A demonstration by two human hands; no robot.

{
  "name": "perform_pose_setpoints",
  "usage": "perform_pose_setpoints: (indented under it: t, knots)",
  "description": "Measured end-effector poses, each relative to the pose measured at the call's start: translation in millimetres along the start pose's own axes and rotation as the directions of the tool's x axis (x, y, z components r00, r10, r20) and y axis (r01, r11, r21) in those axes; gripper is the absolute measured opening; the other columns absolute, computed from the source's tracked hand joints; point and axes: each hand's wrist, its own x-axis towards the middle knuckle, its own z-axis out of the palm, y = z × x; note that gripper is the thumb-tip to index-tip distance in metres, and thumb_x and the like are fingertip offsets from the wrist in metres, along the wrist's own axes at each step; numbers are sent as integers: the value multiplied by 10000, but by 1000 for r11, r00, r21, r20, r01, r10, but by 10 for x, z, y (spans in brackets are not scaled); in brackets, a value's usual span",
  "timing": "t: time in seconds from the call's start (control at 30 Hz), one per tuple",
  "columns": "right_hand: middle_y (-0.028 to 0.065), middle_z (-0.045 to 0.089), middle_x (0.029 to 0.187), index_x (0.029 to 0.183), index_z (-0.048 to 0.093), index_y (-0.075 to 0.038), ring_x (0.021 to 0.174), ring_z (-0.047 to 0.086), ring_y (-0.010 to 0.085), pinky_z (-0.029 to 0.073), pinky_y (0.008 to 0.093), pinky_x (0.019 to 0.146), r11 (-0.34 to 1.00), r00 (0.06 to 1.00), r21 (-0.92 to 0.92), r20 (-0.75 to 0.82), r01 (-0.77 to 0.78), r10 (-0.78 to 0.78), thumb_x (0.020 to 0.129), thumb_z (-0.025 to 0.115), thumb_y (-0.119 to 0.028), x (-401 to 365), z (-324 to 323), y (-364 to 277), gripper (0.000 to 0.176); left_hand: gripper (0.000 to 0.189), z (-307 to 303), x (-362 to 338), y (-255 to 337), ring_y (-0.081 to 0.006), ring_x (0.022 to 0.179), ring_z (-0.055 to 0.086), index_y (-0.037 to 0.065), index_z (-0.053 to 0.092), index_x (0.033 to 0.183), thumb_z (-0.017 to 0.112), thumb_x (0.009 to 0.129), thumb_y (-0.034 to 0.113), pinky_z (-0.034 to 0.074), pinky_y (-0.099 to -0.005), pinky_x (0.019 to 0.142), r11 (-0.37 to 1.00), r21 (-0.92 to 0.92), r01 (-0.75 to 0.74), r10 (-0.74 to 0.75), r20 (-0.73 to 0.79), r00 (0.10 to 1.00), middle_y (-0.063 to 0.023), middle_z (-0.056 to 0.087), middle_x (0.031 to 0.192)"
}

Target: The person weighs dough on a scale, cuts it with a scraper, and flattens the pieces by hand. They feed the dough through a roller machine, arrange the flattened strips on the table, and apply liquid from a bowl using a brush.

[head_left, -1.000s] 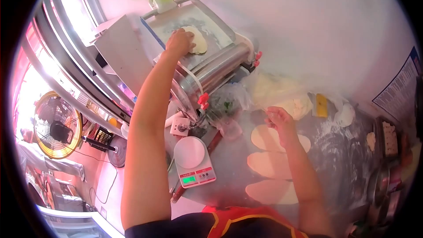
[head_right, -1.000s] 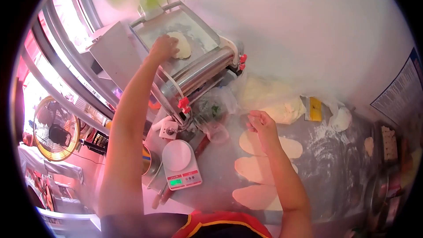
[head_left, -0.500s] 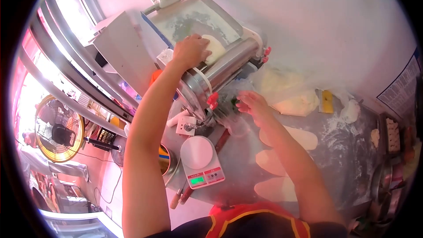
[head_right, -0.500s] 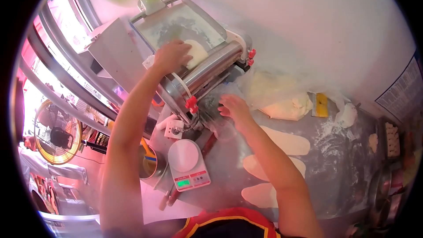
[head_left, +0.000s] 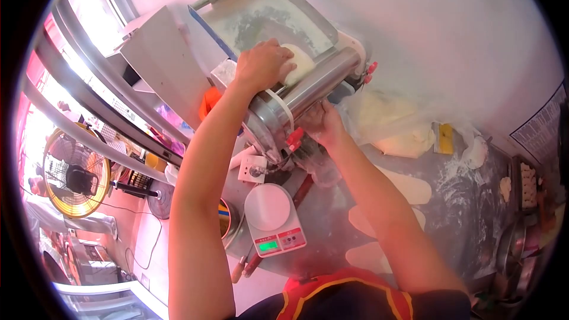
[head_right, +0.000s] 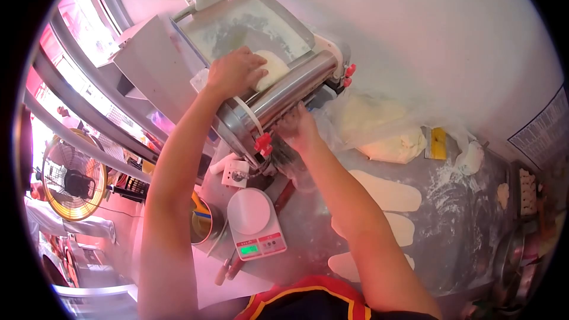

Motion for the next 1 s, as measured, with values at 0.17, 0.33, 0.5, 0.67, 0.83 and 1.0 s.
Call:
perform_pose_setpoints:
  t: [0.17,0.33,0.5,0.67,0.83,1.0]
  knots:
    - [183,543,1183,1159,487,-24,1143,486,369,372,494,995,998,996,50,-84,47,-43,970,384,-349,49,-4,61,390,285,42,-3,-30,-258,1025,554,211,666,1070,596,829,345,462,-400,834,999,-45,-13,11,-34,999,-46,578,1046]
    - [141,602,1098,1123,524,-46,1028,570,328,478,429,884,985,989,106,-63,139,-132,887,589,-329,121,-216,94,374,302,47,6,-43,-248,1037,560,226,668,1086,590,830,366,466,-388,836,1000,10,-23,23,-23,999,-24,575,1138]
    - [76,616,1073,1131,533,-76,1006,585,267,496,378,849,962,973,162,-115,217,-200,847,650,-323,-20,-42,100,394,312,53,16,-48,-252,1071,554,224,680,1073,614,811,379,471,-389,844,1000,0,-27,27,4,1000,-11,594,1164]
    - [77,571,1166,1212,473,-65,1091,544,260,457,402,927,971,981,141,-22,195,-194,871,625,-261,-97,-13,91,422,336,68,38,-65,-243,1054,557,224,682,1068,619,799,415,477,-384,831,999,14,-37,37,20,999,-12,637,1075]
    - [104,550,1202,1248,427,-25,1141,524,270,442,442,979,979,986,122,-49,165,-160,890,593,-179,-165,-108,72,424,357,83,16,-52,-235,1036,559,222,683,1062,615,792,446,478,-377,821,998,49,-47,49,-30,998,-12,657,1038]
    - [120,543,1206,1240,437,-22,1116,538,276,466,440,954,979,981,139,-143,150,-130,885,597,-137,-219,-259,73,406,378,1,5,-6,-245,1049,553,245,676,1078,616,785,477,463,-385,850,999,51,-7,5,40,999,-10,639,1096]
